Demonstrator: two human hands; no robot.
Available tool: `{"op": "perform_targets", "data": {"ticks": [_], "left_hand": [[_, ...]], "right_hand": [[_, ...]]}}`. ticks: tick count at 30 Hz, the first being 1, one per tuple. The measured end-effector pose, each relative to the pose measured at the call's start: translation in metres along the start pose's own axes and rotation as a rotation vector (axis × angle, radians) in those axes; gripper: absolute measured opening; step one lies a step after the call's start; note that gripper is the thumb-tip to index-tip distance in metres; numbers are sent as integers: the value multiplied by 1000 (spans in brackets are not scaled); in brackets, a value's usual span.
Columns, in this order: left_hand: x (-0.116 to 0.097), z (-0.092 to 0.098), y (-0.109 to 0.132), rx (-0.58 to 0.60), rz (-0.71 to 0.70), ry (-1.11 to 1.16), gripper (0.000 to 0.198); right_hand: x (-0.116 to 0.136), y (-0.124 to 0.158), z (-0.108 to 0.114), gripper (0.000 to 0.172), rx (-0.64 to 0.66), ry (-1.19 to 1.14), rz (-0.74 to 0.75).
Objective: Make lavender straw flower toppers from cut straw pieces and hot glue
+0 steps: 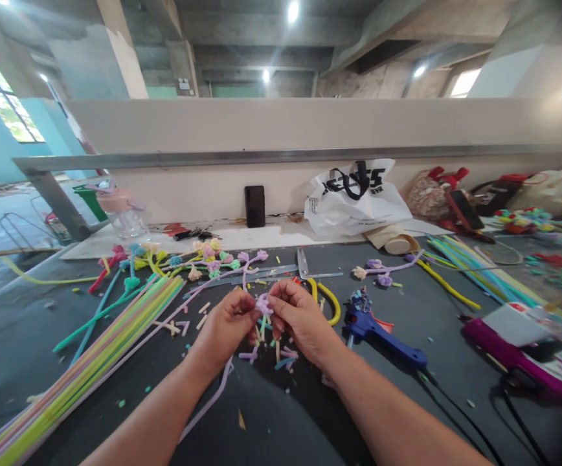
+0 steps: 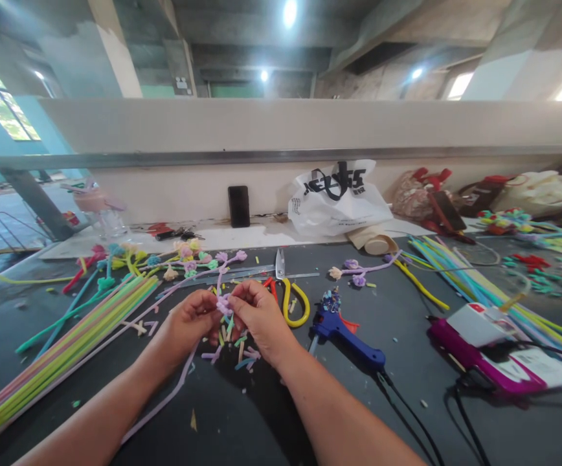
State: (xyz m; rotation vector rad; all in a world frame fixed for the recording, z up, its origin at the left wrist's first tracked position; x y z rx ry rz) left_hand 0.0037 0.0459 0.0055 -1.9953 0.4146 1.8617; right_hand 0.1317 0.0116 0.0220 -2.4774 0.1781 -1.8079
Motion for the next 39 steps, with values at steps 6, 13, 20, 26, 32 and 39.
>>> {"op": "perform_targets", "data": {"ticks": [6,13,20,26,32,39], "left_hand": [[-17,4,4,-116,-127,-241,13],[-20,-6,10,58,188,245,16],[-20,-16,15,243,169,95,19],[-4,-11,7,121,77,37,19],[-10,-5,5,20,50,87,17],[-7,-9,9,39,152,223,19]], "right_hand": [[2,2,0,18,34,-16,34],[7,3,2,20,81,-57,48],[8,1,5,22,62,30,-7],[7,-1,7,19,-32,63,34],[7,2,1,19,63,-37,-14],[6,2,0,21,76,-159,-76]]}}
Point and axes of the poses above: each hand's wrist, its own y-axis away from the middle knuckle, its own z-axis out of the back of the hand, x = y × z, the point moved 3 cm from there along -y, towards the middle knuckle, and after that the axes turned 1 degree about y, right-handed, at the moved point
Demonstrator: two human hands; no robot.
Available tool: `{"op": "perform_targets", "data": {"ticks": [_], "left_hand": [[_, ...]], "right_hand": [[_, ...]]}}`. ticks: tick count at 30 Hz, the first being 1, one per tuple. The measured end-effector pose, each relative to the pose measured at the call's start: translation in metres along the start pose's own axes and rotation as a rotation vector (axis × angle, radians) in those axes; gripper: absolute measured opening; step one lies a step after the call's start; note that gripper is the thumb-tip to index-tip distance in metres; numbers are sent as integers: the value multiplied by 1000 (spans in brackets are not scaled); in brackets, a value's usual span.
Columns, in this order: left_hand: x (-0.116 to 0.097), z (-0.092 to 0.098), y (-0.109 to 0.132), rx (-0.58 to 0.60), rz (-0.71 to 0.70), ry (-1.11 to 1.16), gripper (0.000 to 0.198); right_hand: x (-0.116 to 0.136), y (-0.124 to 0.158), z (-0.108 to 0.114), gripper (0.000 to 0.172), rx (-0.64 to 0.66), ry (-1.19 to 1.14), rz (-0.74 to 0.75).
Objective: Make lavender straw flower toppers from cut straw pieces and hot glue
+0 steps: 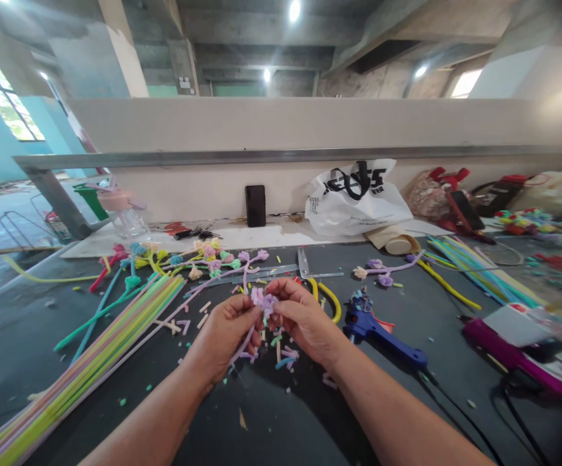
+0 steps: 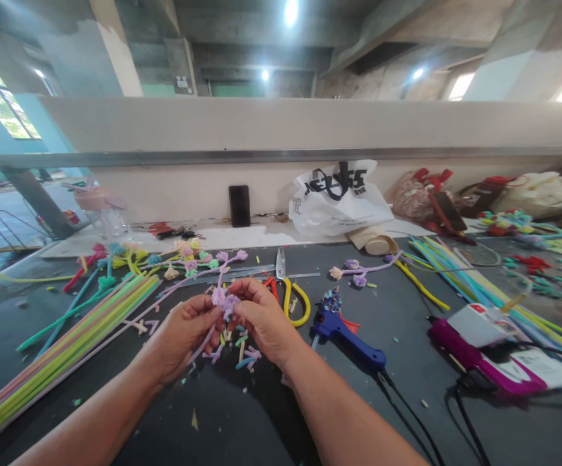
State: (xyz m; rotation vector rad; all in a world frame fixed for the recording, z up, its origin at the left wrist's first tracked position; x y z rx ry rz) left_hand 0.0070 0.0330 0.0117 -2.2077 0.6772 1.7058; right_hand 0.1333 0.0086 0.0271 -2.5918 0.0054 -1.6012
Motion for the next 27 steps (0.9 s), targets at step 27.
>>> {"op": "perform_targets", "data": {"ticks": [27], "left_hand": [[-12,2,-2,-141,-56,-208,20]], "right_hand": [[-7,0,-4,30,-27,166,-1]]}}
Point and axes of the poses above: each hand's wrist, its own y-axis away from the middle knuckle, its own z-axis out of the back of the hand, x = y × z, the point moved 3 cm from there along -y, towards the middle knuckle, and after that the axes turned 1 degree about y, right-handed, at the moved point
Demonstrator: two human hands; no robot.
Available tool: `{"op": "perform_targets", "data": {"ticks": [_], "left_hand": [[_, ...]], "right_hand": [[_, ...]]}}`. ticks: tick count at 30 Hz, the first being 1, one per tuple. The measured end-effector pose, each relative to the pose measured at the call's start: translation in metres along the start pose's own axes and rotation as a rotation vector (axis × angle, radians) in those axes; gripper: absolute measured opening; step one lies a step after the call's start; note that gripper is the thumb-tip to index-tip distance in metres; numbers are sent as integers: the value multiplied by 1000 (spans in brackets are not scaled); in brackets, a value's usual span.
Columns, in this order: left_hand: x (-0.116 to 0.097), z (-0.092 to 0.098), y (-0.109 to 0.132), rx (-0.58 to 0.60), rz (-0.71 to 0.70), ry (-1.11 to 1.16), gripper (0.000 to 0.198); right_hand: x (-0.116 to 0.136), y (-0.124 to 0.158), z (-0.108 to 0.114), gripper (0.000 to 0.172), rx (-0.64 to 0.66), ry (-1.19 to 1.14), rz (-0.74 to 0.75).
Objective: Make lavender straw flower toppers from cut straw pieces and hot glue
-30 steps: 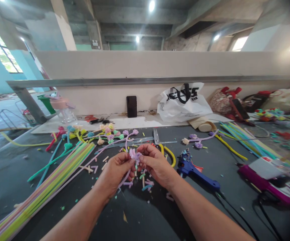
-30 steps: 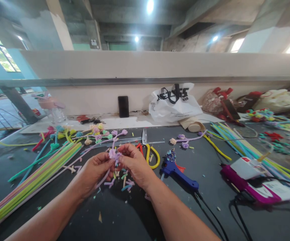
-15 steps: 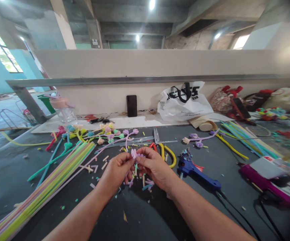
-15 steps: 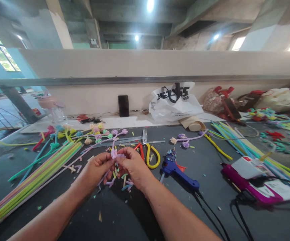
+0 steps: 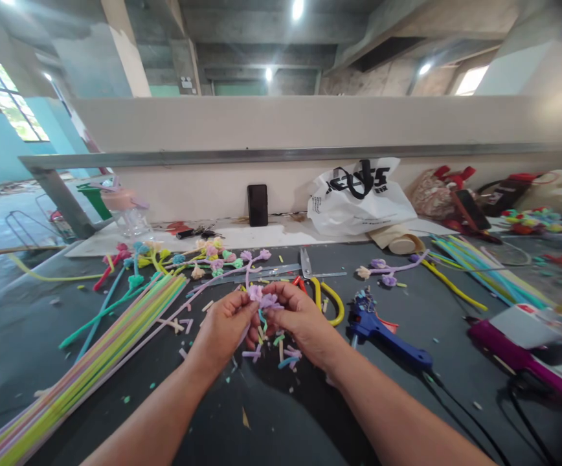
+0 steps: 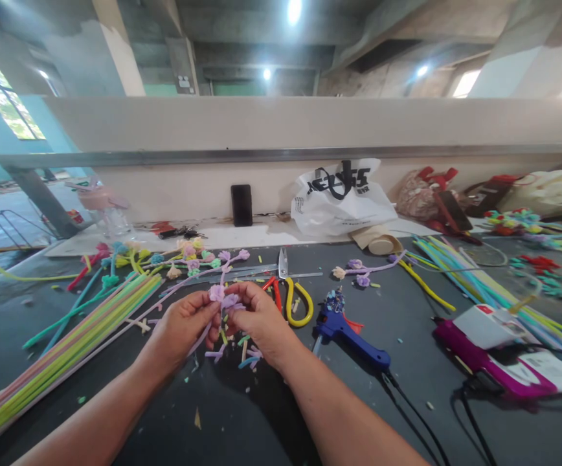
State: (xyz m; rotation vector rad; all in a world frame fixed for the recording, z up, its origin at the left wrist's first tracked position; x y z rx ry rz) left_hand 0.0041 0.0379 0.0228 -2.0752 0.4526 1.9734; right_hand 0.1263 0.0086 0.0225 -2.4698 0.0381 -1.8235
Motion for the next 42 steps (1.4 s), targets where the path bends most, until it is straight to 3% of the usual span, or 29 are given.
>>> {"op": "perform_targets", "data": {"ticks": [4,8,12,17,25,31,42], "left_hand": [[1,2,-1,1,-9,-6,19],[3,2,-1,34,-18,-30,18],[8,2,0,62,52,69,21],[8,1,4,177,153,286,22],[4,1,6,227,134,266,21],[3,3,3,167,36,82,21],[-4,7,6,-101,-141,-301,15]], "right_hand": [[0,2,-2,32,54,-106,-61],[-2,1,-1,30,19,-91,-95],[-2,1,-1,29,9,-63,-63],[2,3,0,23,-4,-69,-35],[2,1,5,15,-26,4,6],[0,1,4,16,-34,-30,-53],[2,4,-3,27,14,-124,-83]]}}
Point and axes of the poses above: each hand's wrist, its own y-axis away from the middle knuckle, its own z-axis out of the back of the hand, x = y × z, the point moved 3 cm from there along -y, towards the middle knuckle, and after that the axes turned 1 degree about y, right-handed, at the moved point
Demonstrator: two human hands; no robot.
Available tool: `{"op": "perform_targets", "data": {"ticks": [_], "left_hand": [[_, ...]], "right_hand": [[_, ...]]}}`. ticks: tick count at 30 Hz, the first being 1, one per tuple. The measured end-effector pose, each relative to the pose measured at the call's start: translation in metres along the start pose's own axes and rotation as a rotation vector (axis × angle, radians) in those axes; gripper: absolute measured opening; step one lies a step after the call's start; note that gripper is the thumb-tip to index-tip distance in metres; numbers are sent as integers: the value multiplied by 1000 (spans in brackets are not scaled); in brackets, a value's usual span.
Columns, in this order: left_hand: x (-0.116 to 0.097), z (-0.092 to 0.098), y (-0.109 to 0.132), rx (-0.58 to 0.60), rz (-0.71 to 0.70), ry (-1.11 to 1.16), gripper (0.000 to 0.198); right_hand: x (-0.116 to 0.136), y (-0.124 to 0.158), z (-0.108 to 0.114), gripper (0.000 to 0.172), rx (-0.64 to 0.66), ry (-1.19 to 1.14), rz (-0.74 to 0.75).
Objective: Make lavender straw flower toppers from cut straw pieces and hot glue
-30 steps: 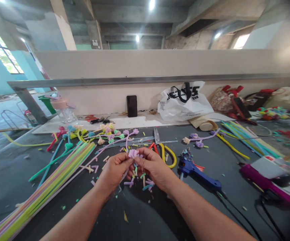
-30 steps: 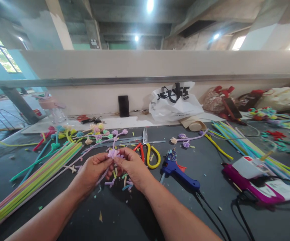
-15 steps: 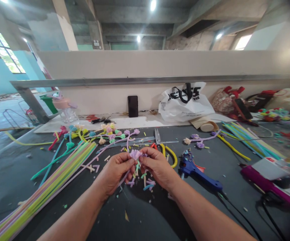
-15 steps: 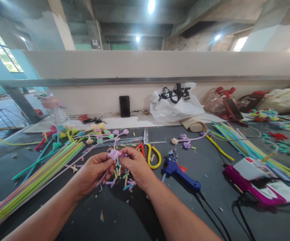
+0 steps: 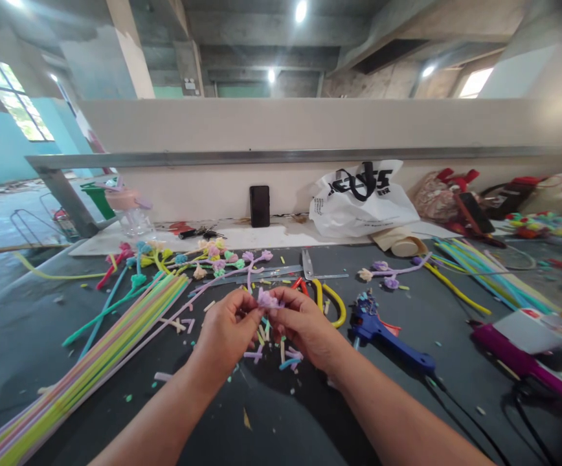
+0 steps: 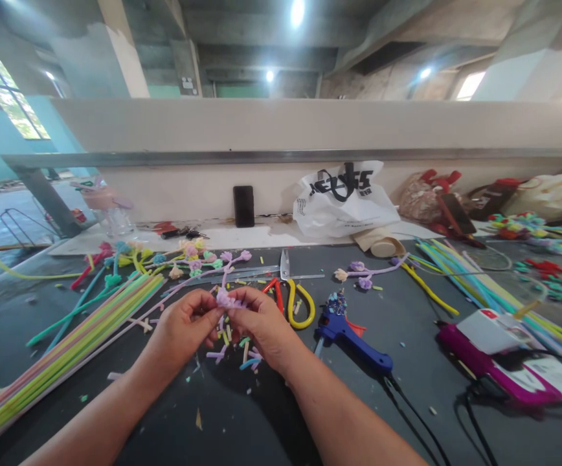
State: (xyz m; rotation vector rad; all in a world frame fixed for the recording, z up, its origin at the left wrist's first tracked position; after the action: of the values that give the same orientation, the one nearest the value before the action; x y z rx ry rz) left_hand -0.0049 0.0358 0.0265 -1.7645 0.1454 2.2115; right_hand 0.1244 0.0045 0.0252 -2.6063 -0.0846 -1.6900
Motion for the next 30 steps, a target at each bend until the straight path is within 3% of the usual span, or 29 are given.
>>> {"op": "perform_targets", "data": {"ticks": [6,9,14,25,30], "left_hand": [[1,0,2,-34,-87,-71,15],[0,-5,2,41,-17,45,17],[-2,-7,0,93,69,157,15],[-13,3,3,-11,-381,-305,9],[-13,1,7,-5,-594,-487,10]], "right_hand": [[-3,-4,7,22,-70,106,63],[-4,-6,12,26,-117,146,77],[-4,-7,13,27,-72,135,51],[-2,-4,10,29,165,90,-88],[-6,-3,8,34,125,123,-133]]}}
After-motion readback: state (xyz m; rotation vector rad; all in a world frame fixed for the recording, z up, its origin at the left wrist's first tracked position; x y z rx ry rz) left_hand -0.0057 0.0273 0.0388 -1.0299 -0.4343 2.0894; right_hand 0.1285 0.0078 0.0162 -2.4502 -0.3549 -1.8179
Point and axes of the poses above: each hand's wrist, its own y-axis away from the middle knuckle, its own z-axis out of the back of the hand, x = y × z, the point moved 3 cm from there along -y, towards the middle knuckle, and after that the axes turned 1 degree about y, right-handed, at the moved point
